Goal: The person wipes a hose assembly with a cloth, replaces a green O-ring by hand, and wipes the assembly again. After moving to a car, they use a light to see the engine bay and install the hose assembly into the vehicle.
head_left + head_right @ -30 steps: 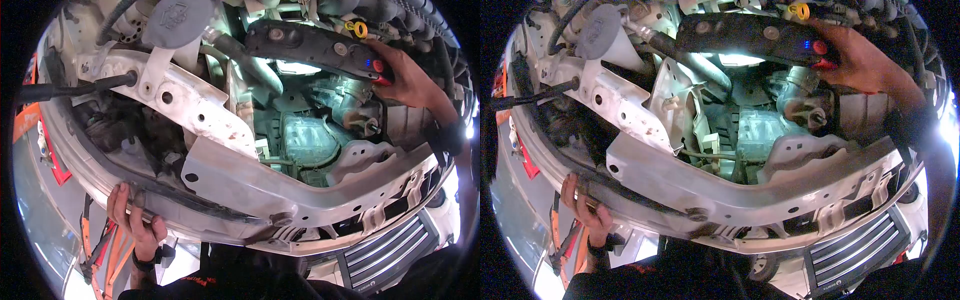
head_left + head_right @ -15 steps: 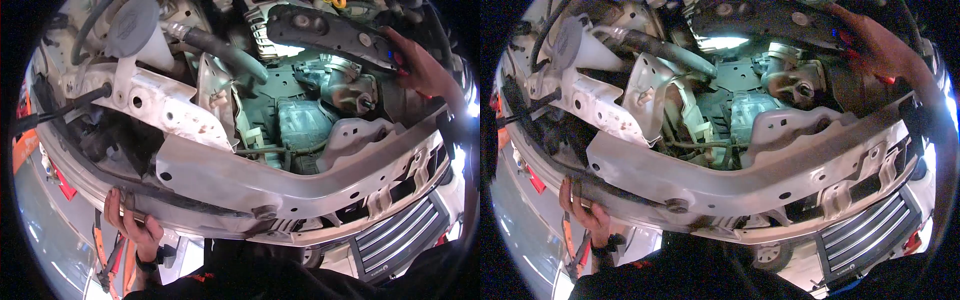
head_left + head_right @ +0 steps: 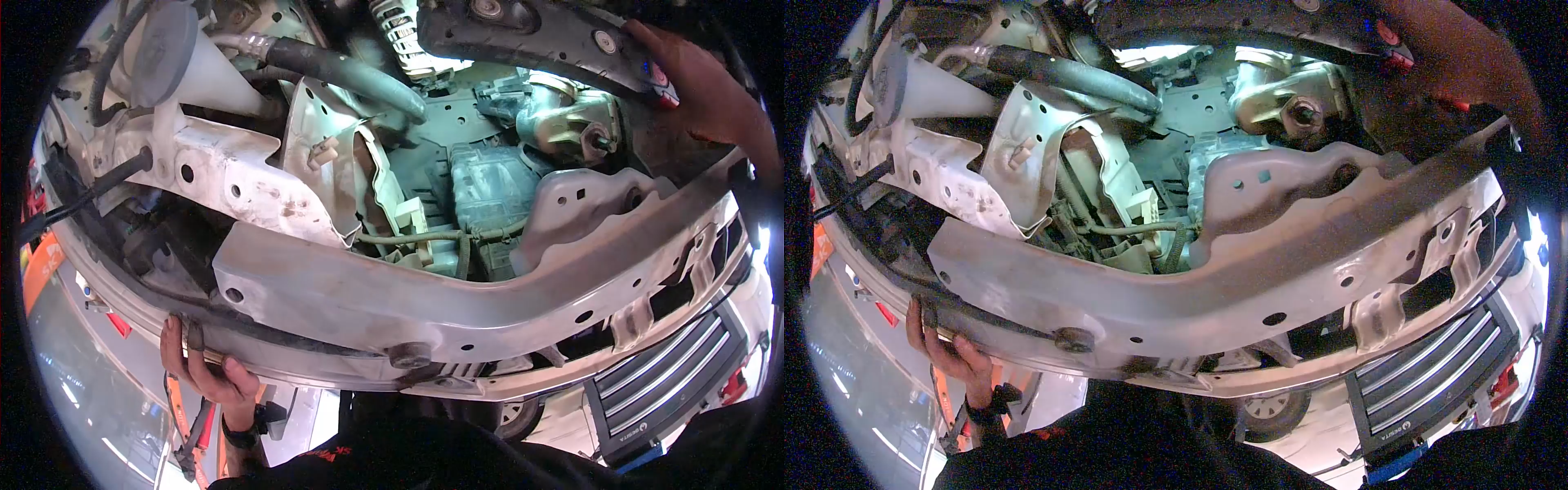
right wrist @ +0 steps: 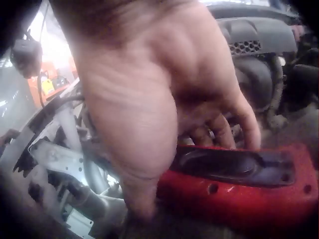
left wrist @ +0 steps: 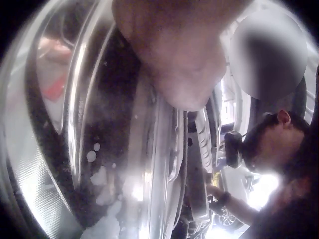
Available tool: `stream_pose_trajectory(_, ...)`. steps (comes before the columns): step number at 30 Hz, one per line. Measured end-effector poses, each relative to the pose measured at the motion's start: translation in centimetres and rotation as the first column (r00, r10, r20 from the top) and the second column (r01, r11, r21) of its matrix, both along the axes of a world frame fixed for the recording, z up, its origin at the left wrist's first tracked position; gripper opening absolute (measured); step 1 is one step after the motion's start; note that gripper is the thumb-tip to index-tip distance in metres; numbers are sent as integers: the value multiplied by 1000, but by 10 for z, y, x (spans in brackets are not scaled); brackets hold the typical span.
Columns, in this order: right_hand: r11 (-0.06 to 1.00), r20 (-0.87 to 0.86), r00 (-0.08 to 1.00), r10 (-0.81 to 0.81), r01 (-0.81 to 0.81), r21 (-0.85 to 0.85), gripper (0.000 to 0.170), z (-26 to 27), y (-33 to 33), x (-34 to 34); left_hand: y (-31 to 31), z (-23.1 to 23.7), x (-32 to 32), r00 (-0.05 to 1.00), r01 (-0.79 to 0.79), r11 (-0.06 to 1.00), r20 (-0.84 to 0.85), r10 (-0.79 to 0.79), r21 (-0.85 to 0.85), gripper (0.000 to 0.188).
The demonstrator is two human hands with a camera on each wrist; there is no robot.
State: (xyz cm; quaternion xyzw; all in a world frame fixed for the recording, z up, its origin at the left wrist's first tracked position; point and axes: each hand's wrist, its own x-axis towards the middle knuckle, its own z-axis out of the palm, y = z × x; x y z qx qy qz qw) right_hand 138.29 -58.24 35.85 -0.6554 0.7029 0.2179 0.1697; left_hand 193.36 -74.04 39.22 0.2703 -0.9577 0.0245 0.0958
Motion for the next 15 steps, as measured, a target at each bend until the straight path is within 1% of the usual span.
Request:
stream_pose_trajectory(1,1000,-4,1000,0,0,-5,103,1,1,0,0,0,-2,1000,0,1000,-4,0,-5,45)
stream_pose_trajectory(3,1000,-90,996,-18,20,19,98,2,3,0,1,2,-4,1000,-11,1000,8,11,20,44)
stream_pose_trajectory(7,998,-80,996,-35,39,46,98,6,10,-5,2,2,-4,1000,-4,1000,19,4,9,42)
stream_pose_trajectory(9,997,-73,996,-42,47,68,98,8,14,-8,2,1,-4,1000,3,1000,-8,-3,17,41)
stream_pose_trajectory(13,994,-60,997,-51,56,97,99,14,14,-6,3,4,-7,1000,6,1000,24,-6,-3,42)
stream_pose_trajectory(15,998,-48,997,-57,59,31,84,20,11,11,5,5,-8,997,-47,999,59,46,18,43)
